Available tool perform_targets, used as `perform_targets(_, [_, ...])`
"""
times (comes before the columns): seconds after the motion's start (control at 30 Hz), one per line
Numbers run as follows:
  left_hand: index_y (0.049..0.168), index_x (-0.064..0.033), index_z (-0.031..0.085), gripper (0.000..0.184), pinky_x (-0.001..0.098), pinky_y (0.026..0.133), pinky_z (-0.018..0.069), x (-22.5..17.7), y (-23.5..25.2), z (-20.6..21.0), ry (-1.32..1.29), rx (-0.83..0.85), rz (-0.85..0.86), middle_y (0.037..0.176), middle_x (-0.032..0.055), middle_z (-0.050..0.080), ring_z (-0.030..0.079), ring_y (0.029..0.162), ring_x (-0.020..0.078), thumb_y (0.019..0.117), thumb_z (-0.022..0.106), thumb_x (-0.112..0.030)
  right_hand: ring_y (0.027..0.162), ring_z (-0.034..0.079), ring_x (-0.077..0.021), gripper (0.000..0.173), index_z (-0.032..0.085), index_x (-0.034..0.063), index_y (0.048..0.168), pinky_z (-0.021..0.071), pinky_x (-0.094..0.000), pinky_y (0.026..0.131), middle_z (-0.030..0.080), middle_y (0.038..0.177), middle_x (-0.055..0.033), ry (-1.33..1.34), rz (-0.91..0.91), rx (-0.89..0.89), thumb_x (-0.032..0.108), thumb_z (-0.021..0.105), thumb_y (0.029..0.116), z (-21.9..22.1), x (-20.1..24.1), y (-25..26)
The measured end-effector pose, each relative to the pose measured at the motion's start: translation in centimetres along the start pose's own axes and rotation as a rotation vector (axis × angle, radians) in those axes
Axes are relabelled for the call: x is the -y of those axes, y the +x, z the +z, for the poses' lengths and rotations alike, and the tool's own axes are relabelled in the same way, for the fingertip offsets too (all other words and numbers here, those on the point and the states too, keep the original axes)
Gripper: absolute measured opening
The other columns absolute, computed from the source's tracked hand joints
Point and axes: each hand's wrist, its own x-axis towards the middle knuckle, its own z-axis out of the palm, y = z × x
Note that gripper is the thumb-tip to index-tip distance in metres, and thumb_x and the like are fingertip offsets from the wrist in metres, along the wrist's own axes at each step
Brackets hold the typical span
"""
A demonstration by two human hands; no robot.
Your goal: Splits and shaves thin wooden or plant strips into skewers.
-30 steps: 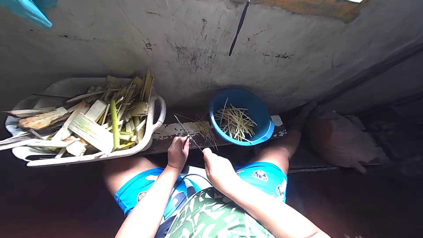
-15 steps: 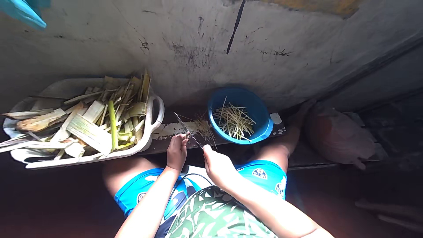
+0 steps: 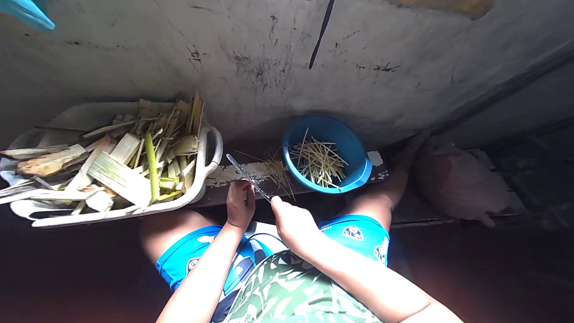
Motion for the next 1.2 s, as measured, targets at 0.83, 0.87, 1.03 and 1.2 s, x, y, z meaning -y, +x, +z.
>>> perform_targets(0.83, [0.096, 0.004, 0.065, 0.014, 0.0289, 0.091, 0.0548, 0.2, 0.0, -0.3, 0.083, 0.016, 0.12, 0.091, 0.019, 0.069, 0.069, 0.092, 0.0249, 0.0953, 0.06, -0.009, 0.096, 0.07, -0.0349, 0.031, 0.048, 0.0053, 0.135, 0.0558, -0.0486, 0.078, 0.067, 0.097, -0.0172, 0.111, 0.04, 0.139, 0.014, 0.034, 0.109, 0.5, -1.7, 2.1])
perform_targets(0.87, [0.096, 0.0039, 0.065, 0.014, 0.0284, 0.091, 0.0546, 0.2, 0.0, -0.2, 0.081, 0.009, 0.121, 0.091, 0.019, 0.069, 0.069, 0.092, 0.0247, 0.0955, 0.06, -0.009, 0.096, 0.07, -0.0349, 0.032, 0.048, 0.005, 0.136, 0.0559, -0.0485, 0.079, 0.067, 0.098, -0.0174, 0.114, 0.035, 0.138, 0.014, 0.034, 0.1091, 0.6, -1.7, 2.2])
perform_targets(1.03, [0.096, 0.0041, 0.064, 0.015, 0.0302, 0.092, 0.0546, -0.1, -0.1, -0.6, 0.108, 0.004, 0.124, 0.092, 0.0203, 0.068, 0.069, 0.094, 0.0271, 0.0966, 0.059, -0.01, 0.097, 0.07, -0.0368, 0.032, 0.046, 0.0059, 0.138, 0.0559, -0.0515, 0.079, 0.068, 0.098, -0.0181, 0.129, 0.034, 0.171, 0.013, 0.034, 0.1088, 0.6, -1.3, 2.3])
perform_targets(1.2, [0.103, 0.0118, 0.064, 0.025, 0.0454, 0.095, 0.0538, -1.1, 0.1, -1.8, 0.185, 0.089, 0.12, 0.101, 0.0309, 0.068, 0.069, 0.102, 0.0414, 0.0992, 0.052, -0.01, 0.097, 0.07, -0.0413, 0.033, 0.049, 0.0076, 0.139, 0.0556, -0.0606, 0.078, 0.07, 0.101, -0.0212, 0.243, 0.041, 0.129, 0.014, 0.041, 0.1081, 0.3, -1.3, 1.6])
